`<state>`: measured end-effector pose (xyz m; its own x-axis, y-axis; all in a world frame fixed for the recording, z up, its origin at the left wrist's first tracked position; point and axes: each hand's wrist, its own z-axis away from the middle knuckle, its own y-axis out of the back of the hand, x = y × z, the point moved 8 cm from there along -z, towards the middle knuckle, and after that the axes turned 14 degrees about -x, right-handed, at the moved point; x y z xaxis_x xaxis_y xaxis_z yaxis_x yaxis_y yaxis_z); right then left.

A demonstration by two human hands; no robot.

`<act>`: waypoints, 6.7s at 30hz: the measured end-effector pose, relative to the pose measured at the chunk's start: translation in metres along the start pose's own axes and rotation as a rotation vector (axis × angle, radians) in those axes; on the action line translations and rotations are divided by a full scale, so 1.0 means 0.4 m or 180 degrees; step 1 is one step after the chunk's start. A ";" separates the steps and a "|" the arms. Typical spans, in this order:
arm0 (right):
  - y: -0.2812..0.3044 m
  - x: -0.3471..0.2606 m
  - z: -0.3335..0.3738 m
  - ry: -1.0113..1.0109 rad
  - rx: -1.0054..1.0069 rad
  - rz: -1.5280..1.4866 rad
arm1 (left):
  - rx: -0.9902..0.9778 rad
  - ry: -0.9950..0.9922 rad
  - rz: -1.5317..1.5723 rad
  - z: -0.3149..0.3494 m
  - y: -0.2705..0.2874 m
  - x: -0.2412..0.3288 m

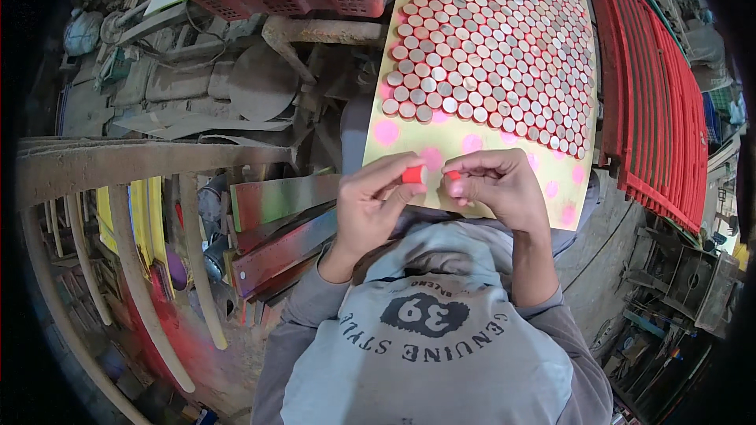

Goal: The person places small, round, red-and-white wooden discs onto a yellow board marked with pink dots. They pick up the discs from a red slatted rack and arrange them in a dense grid pattern on the board, occasionally adjusting the alignment of the placed pieces.

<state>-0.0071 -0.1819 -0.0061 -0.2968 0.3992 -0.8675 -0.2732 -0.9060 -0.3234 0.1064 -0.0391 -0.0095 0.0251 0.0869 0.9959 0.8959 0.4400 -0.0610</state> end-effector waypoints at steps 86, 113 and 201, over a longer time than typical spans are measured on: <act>0.067 -0.023 0.004 0.1218 0.2398 0.3112 | -0.0239 0.0391 0.1524 0.039 -0.018 -0.078; 0.056 -0.027 -0.002 0.1535 0.2461 0.3213 | -0.0142 0.0361 0.1649 0.040 0.004 -0.100; 0.095 -0.030 0.064 0.1350 0.2361 0.2610 | 0.0926 -0.1124 -0.1573 -0.049 0.098 0.064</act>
<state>-0.0374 -0.2174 0.0017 -0.3416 -0.4683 -0.8149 -0.6481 -0.5105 0.5651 0.1511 -0.0372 0.0150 -0.5481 0.0787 0.8327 0.6076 0.7217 0.3317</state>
